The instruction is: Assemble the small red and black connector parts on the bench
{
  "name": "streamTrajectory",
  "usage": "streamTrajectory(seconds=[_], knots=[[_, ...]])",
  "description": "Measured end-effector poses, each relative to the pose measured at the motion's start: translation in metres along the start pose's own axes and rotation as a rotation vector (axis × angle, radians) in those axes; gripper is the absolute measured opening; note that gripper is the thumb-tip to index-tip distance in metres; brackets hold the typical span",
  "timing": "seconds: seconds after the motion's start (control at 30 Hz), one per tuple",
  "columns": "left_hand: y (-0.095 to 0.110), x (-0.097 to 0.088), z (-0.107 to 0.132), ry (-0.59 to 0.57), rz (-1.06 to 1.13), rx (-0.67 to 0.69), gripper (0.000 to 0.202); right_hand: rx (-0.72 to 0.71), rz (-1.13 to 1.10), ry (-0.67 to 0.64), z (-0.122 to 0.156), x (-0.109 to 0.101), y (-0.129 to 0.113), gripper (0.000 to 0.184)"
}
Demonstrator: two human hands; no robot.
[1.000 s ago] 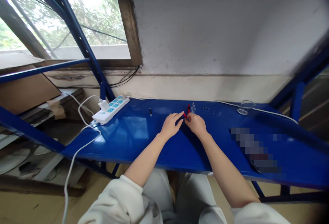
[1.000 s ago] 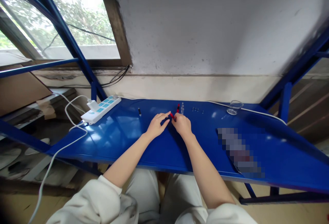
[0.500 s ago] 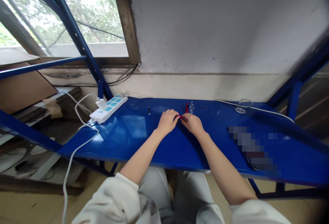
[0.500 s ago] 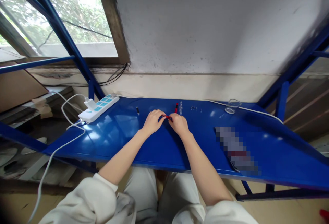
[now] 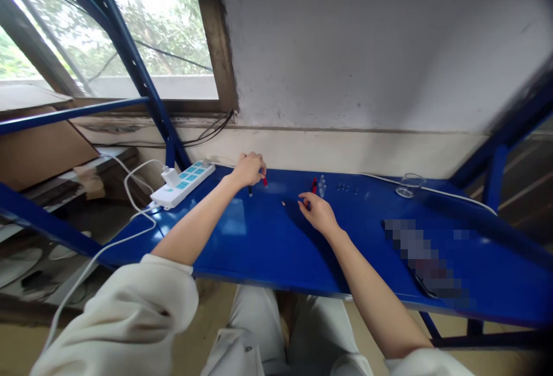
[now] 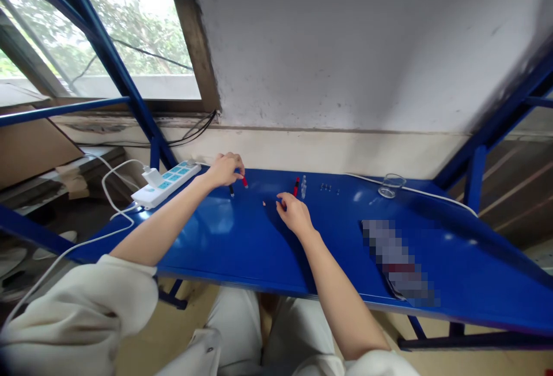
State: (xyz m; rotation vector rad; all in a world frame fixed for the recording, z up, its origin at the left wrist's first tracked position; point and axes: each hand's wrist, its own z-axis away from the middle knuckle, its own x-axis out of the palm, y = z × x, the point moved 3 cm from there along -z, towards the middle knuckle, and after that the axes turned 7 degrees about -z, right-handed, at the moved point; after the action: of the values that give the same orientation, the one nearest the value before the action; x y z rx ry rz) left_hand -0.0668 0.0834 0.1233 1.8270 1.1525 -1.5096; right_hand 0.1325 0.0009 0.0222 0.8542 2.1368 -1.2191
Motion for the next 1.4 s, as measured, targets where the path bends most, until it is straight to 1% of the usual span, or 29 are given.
streamTrajectory(seconds=[0.07, 0.17, 0.3, 0.5, 0.8, 1.1, 1.4], knots=[[-0.006, 0.015, 0.006, -0.048, -0.033, 0.017, 0.004, -0.009, -0.006, 0.003, 0.000, 0.000, -0.001, 0.026], [-0.012, 0.032, 0.014, -0.061, -0.056, 0.001, 0.005, -0.014, -0.011, 0.005, 0.000, 0.001, -0.001, 0.027], [-0.018, 0.042, 0.018, -0.051, -0.055, -0.014, 0.006, -0.016, -0.016, -0.002, 0.001, 0.002, 0.000, 0.027], [-0.022, 0.045, 0.017, -0.048, -0.005, -0.027, 0.007, -0.003, -0.015, -0.013, 0.001, 0.001, -0.001, 0.028], [-0.020, 0.043, 0.019, -0.043, -0.042, -0.041, 0.007, -0.011, -0.018, -0.006, 0.001, 0.000, 0.000, 0.027], [-0.022, 0.043, 0.018, -0.086, -0.048, -0.044, 0.007, -0.033, -0.036, 0.024, 0.000, 0.002, 0.003, 0.027], [-0.021, 0.045, 0.017, -0.080, -0.078, -0.049, 0.008, 0.024, 0.003, 0.021, -0.001, -0.003, 0.004, 0.026]])
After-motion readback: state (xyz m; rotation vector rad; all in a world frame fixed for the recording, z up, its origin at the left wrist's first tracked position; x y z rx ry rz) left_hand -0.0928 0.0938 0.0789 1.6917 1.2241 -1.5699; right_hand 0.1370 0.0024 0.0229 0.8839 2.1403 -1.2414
